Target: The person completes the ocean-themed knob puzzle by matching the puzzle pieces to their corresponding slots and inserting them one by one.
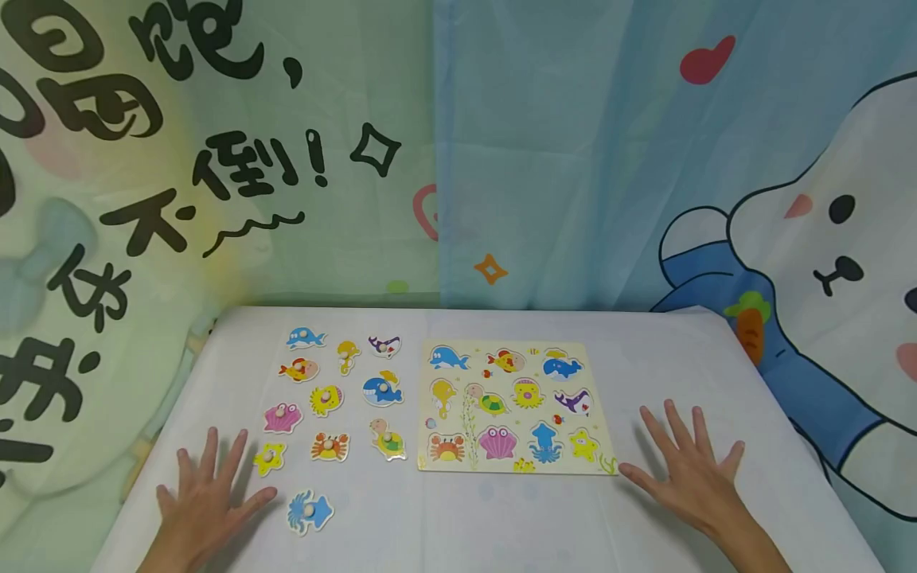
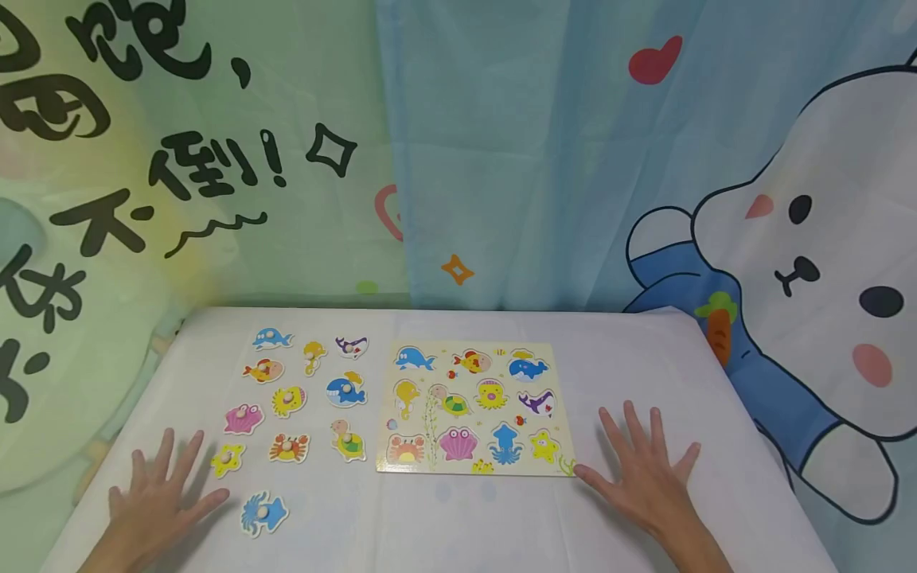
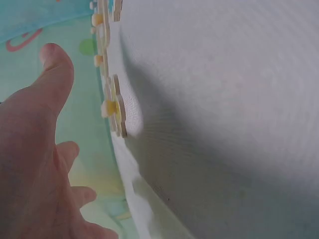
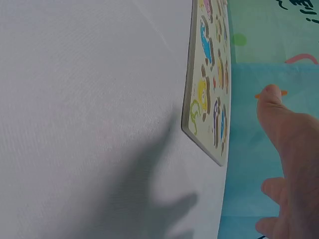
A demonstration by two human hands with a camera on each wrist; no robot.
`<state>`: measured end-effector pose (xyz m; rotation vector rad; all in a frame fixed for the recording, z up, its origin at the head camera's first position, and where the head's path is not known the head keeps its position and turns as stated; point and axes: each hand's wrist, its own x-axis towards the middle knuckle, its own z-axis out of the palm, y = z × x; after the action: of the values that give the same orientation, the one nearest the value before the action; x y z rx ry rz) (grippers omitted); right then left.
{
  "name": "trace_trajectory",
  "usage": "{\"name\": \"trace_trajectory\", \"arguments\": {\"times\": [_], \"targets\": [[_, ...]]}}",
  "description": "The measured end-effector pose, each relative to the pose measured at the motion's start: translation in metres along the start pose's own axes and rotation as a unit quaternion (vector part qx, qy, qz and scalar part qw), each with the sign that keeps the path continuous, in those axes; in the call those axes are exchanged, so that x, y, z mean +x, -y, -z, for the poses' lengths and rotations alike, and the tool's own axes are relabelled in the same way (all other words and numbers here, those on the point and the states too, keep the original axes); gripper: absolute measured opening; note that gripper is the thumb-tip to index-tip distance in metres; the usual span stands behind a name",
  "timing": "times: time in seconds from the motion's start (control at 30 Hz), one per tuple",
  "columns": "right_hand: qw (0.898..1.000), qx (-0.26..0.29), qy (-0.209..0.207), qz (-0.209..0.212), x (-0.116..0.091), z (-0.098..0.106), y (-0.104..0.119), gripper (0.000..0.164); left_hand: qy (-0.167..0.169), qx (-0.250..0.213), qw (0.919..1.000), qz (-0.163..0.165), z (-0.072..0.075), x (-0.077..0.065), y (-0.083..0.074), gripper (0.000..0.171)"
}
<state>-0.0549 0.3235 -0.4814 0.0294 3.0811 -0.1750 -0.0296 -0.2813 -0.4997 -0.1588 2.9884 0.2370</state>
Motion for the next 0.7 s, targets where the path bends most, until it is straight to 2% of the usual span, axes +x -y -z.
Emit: {"name": "trace_trajectory", "arguments": {"times": [0.23,0.4,0.57,0.63,0.7], "targets": [[1.0,0.014,-0.021,0.01,0.0,-0.003,0.001,0.097,-0.031,-0.017,0.999,-0.029,-0.003,0.002,-0.002,0.104],[0.996,0.053,-0.067,0.02,-0.001,-0.008,0.003,0.076,-0.056,-0.051,0.9961,-0.046,-0.002,0.005,-0.011,0.092],[0.986,0.099,-0.123,0.044,0.001,-0.016,0.004,0.056,-0.097,-0.091,0.9893,-0.06,0.003,0.008,-0.025,0.082],[0.985,0.117,-0.12,0.047,0.003,-0.021,0.003,0.054,-0.109,-0.123,0.9842,-0.067,0.006,0.01,-0.029,0.079],[0.985,0.138,-0.097,0.042,0.003,-0.026,0.001,0.054,-0.106,-0.161,0.9784,-0.075,0.008,0.013,-0.033,0.074]]}}
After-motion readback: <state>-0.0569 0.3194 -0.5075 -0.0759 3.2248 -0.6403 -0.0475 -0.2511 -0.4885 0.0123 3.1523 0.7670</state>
